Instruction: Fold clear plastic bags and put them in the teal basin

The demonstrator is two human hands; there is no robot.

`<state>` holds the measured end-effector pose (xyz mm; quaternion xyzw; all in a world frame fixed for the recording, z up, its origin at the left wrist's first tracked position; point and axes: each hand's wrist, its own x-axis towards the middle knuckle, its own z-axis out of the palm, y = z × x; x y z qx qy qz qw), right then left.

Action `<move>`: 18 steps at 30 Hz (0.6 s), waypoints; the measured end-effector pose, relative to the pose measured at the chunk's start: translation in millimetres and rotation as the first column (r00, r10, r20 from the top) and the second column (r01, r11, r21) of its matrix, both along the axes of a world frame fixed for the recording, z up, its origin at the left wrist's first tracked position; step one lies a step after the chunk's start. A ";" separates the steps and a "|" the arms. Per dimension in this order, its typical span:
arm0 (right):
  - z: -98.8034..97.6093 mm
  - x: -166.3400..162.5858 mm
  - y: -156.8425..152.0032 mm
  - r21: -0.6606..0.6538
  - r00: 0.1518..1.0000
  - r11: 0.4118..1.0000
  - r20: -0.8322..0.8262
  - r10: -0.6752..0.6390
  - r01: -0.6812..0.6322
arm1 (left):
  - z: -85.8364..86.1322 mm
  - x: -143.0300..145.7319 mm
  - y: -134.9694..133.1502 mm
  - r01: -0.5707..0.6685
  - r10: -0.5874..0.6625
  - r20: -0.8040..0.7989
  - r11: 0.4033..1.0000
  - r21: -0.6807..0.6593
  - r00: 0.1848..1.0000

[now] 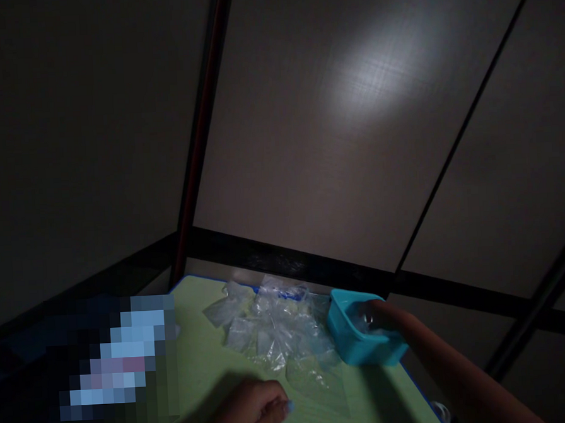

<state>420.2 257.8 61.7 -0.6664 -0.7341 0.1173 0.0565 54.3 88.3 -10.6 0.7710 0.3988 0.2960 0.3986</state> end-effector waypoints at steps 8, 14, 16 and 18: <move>18.1 23.6 -10.0 0.127 0.993 0.992 0.121 0.009 -0.025 | 9.9 -0.6 -7.7 -0.040 0.040 0.034 0.999 -0.004 0.999; 12.5 13.5 -17.6 0.127 0.987 0.989 0.149 0.056 -0.075 | 4.1 0.7 -4.5 -0.032 0.031 0.062 0.999 0.025 0.998; 11.0 8.0 -20.6 0.076 0.987 0.993 0.141 0.078 -0.089 | 3.9 0.7 -4.5 -0.021 0.019 0.060 0.999 0.029 0.998; 10.9 3.5 -22.3 0.019 0.987 0.996 0.135 0.083 -0.086 | 4.7 0.6 -4.8 -0.022 0.021 0.049 0.999 0.029 0.999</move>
